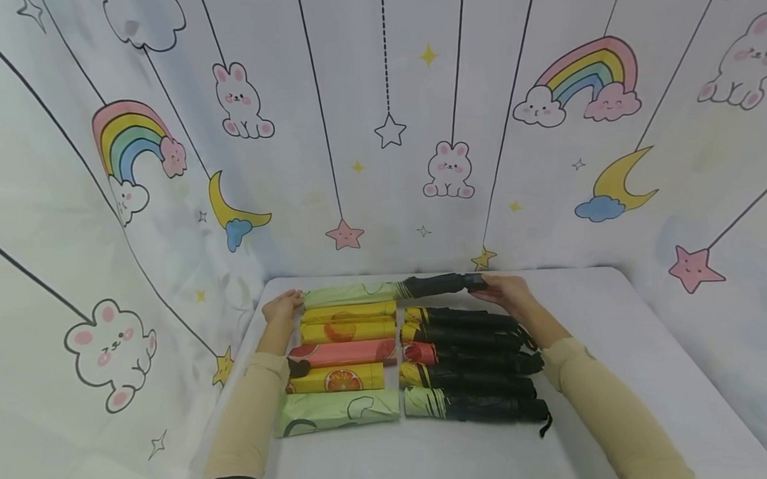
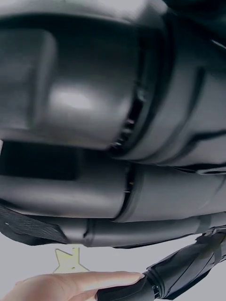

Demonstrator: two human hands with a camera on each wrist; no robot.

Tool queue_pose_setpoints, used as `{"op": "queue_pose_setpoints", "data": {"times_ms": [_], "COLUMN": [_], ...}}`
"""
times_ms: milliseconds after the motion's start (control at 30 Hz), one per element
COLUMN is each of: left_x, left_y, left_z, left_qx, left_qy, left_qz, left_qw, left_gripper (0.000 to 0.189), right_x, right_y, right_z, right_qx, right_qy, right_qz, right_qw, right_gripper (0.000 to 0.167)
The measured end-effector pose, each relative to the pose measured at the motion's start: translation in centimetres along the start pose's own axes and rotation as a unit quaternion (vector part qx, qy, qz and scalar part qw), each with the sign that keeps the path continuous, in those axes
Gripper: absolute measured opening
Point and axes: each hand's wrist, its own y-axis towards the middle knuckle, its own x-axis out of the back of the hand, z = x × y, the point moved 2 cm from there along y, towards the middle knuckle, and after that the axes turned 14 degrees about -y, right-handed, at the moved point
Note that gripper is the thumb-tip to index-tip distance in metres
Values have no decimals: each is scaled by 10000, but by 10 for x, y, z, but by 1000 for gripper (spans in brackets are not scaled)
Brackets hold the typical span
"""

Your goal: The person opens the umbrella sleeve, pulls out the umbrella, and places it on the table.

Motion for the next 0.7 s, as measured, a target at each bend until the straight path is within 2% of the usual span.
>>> {"op": "queue_pose_setpoints", "data": {"times_ms": [167, 367, 433, 700], "left_x": [0, 0, 0, 1], "left_y": [-2, -4, -5, -5], "left_z": [0, -1, -1, 2], "left_qx": [45, 105, 122, 109], "left_qy": [136, 100, 83, 30], "left_qz": [14, 8, 1, -62], "left_qw": [9999, 9999, 9999, 9999], "left_gripper": [46, 47, 48, 44], "right_x": [9, 23, 26, 32], "right_y": [-5, -7, -8, -16], "right_z": [-1, -13, -16, -17], "right_qx": [-143, 45, 14, -32], "right_qy": [135, -57, -54, -180], "right_qz": [-25, 26, -72, -52], "right_qw": [9998, 10000, 10000, 9998], "right_gripper": [48, 41, 38, 28]}}
